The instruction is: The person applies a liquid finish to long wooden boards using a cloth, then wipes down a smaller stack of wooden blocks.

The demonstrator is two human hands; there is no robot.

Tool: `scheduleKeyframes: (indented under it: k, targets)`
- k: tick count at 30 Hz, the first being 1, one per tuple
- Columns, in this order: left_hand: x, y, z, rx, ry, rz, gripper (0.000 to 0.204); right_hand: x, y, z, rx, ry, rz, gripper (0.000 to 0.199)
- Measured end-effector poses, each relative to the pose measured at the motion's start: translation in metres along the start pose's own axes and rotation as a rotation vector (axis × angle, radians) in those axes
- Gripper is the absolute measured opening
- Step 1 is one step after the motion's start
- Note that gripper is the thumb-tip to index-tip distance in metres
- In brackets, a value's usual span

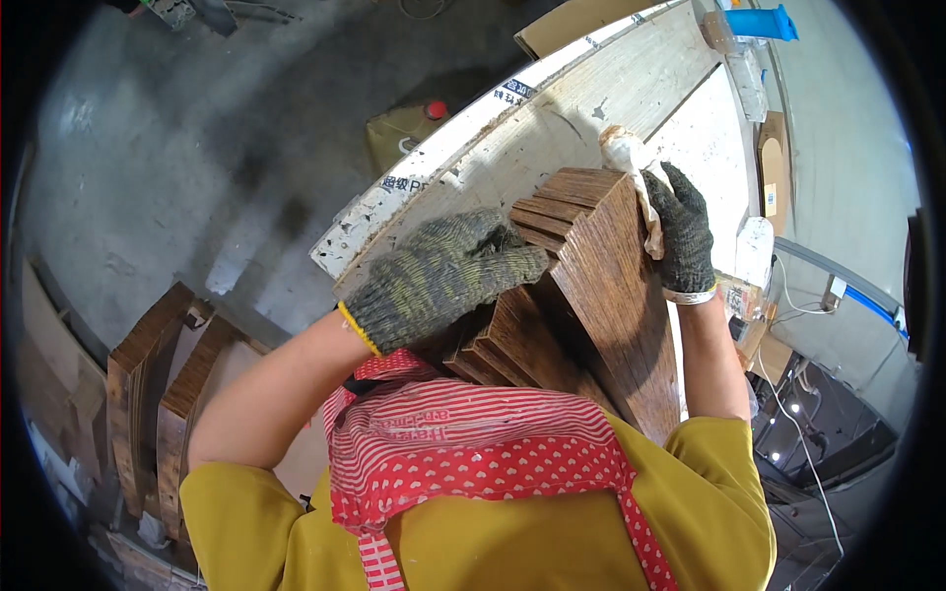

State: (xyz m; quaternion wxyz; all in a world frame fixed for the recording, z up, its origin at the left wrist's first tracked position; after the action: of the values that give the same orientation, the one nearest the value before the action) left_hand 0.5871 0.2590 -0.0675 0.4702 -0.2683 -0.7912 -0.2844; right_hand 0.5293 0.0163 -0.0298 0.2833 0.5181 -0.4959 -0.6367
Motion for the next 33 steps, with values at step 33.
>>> scheduleKeyframes:
  k: [33]
  targets:
    - [0.034, -0.16, -0.014, -0.31, 0.197, 0.083, 0.062, -0.182, -0.048, 0.011, -0.745, 1.099, 0.132, 0.036]
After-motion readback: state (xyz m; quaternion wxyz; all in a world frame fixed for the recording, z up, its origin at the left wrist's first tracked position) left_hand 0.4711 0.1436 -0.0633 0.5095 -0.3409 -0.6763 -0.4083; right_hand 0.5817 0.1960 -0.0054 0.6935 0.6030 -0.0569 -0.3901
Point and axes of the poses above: each hand's wrist, its own z-axis away from the middle knuckle, its own y-axis out of the back of the hand, x = y × z, the point moved 10 cm from there along -z, towards the middle knuckle, and after that the axes turned 9 degrees about x, right-handed, at the moved point
